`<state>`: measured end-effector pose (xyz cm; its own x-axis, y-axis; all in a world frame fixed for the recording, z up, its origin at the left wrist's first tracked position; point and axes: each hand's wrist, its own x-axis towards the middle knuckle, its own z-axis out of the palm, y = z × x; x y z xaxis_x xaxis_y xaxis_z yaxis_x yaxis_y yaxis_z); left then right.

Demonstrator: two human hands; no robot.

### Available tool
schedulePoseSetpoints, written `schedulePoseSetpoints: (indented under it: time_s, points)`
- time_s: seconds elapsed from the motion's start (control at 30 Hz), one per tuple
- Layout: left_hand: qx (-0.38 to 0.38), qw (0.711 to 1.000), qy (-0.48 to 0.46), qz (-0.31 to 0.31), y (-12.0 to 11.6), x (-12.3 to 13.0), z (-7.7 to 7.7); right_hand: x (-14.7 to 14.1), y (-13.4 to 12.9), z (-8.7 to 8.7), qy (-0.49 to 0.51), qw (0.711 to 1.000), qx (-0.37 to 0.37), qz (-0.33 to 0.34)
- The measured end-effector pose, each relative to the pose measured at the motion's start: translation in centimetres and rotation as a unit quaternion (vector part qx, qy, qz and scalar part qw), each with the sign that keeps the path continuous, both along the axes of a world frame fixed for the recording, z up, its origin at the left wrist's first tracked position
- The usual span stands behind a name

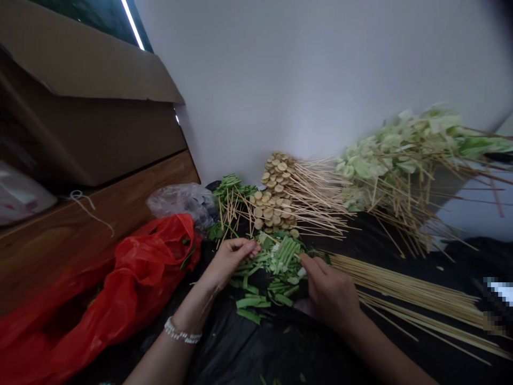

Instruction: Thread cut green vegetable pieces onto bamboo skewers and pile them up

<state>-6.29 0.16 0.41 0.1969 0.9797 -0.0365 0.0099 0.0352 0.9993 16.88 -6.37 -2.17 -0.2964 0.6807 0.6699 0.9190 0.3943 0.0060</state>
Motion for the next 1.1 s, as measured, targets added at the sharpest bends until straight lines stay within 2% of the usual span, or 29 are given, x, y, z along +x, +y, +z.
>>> schedulePoseSetpoints:
  time_s: [0.1, 0.17, 0.3, 0.43, 0.57, 0.67, 0.77, 0.83, 0.93, 1.0, 1.1]
  points:
    - [0.049, 0.991, 0.118, -0.041, 0.5, -1.0, 0.2, 0.3, 0.1, 0.0, 0.006, 1.0, -0.009, -0.016]
    - [0.076, 0.973, 0.202, -0.081, 0.6, -1.3, -0.1, 0.2, 0.2, -0.1, 0.0, 1.0, -0.011, -0.014]
    - [0.096, 0.939, 0.323, -0.076, 0.9, -2.2, -0.4, 0.0, 0.2, -0.3, -0.016, 1.0, -0.008, -0.003]
    - [0.111, 0.92, 0.371, -0.066, 1.4, -3.8, -0.2, -0.1, 0.1, -0.3, -0.015, 1.0, -0.012, -0.011]
    - [0.103, 0.908, 0.394, -0.1, 1.8, -5.0, -0.8, -0.1, 0.0, -0.2, -0.011, 1.0, -0.011, 0.002]
    - [0.096, 0.897, 0.413, -0.125, 1.7, -4.8, -1.2, -0.1, -0.1, -0.2, -0.011, 1.0, -0.016, 0.004]
    - [0.11, 0.888, 0.421, -0.149, 1.3, -4.0, -0.8, -0.2, -0.1, -0.3, -0.012, 1.0, -0.027, 0.005]
    - [0.123, 0.892, 0.407, -0.152, 0.9, -3.2, -0.5, -0.2, -0.1, -0.4, -0.012, 0.999, -0.03, 0.006]
    - [0.133, 0.918, 0.352, -0.121, 0.6, -2.1, -0.1, -0.2, -0.1, -0.3, -0.009, 1.0, -0.028, 0.006]
    - [0.118, 0.947, 0.283, -0.096, 0.5, -1.4, -0.2, -0.2, -0.2, -0.3, -0.006, 1.0, -0.027, 0.008]
    - [0.047, 0.988, 0.13, -0.07, 0.3, -0.4, -0.4, -0.3, -0.2, -0.2, 0.0, 0.999, -0.029, 0.015]
